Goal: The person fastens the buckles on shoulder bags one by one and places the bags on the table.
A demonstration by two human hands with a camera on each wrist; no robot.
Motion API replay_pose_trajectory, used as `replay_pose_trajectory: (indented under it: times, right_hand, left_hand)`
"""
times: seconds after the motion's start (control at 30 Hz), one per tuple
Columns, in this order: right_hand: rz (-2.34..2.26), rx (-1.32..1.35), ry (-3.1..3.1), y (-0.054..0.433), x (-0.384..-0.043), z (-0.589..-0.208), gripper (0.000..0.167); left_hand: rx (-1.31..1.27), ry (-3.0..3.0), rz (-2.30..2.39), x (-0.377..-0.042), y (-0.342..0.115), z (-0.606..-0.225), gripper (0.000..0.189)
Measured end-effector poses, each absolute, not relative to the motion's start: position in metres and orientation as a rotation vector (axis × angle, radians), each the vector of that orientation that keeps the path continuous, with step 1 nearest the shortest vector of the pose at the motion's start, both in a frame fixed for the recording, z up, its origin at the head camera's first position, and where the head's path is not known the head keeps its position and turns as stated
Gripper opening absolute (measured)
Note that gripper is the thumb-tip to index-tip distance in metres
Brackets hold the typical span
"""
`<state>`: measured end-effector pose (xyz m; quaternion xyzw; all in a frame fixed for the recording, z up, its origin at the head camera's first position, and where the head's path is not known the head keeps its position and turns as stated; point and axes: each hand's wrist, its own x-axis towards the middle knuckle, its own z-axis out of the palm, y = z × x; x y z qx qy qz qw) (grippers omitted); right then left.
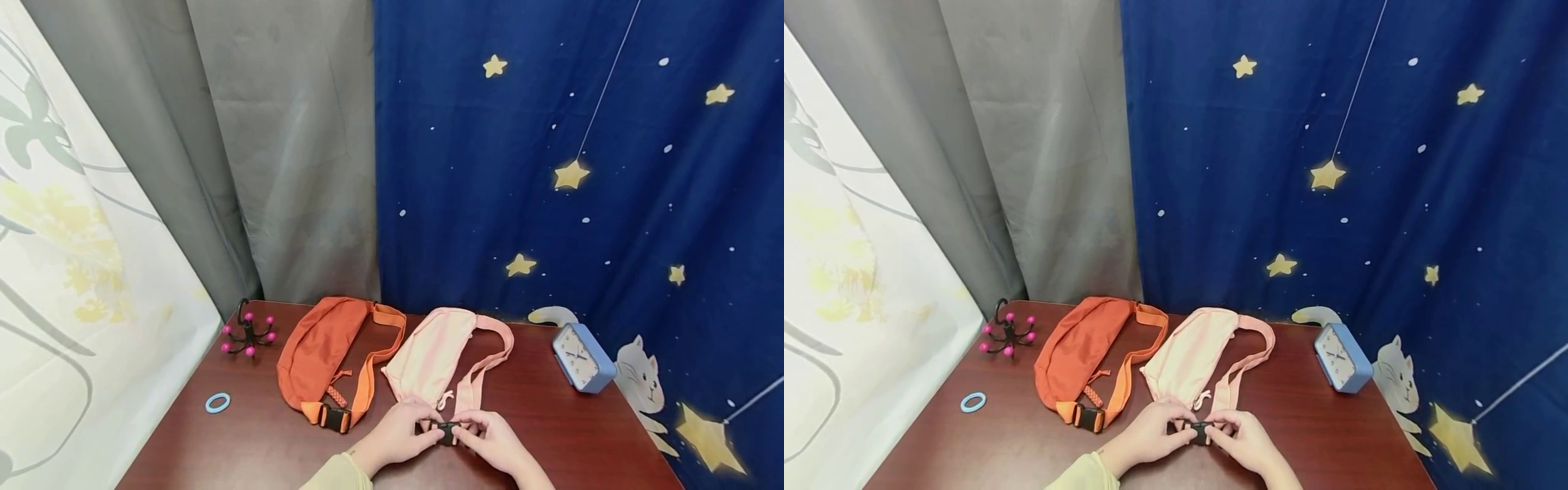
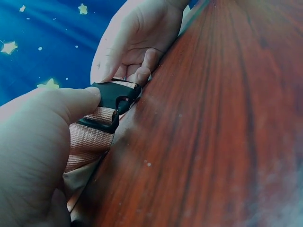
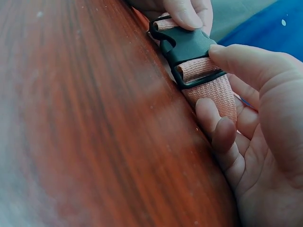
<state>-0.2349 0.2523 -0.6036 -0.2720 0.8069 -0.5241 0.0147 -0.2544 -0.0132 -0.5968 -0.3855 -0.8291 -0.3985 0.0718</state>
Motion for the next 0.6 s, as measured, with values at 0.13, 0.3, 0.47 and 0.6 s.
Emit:
replay_pose_trajectory:
  times: [0.13,0.3,0.47,0.6]
  right_hand:
    - [-1.639,-0.877,2.486,0.251,-0.236,-0.602,0.015]
    - [-1.655,-0.836,2.505,0.251,-0.235,-0.599,0.015]
    - [-1.649,-0.658,2.603,0.249,-0.234,-0.596,0.011]
    - [-1.534,-0.576,2.863,0.242,-0.232,-0.588,0.006]
  left_hand:
    - [-1.151,-2.494,-1.247,-0.255,-0.015,-0.595,0.009]
    - [-1.151,-2.475,-1.224,-0.255,-0.016,-0.585,0.014]
    - [-1.177,-2.446,-1.157,-0.252,-0.023,-0.573,0.014]
    - [-1.201,-2.457,-1.125,-0.248,-0.039,-0.565,0.015]
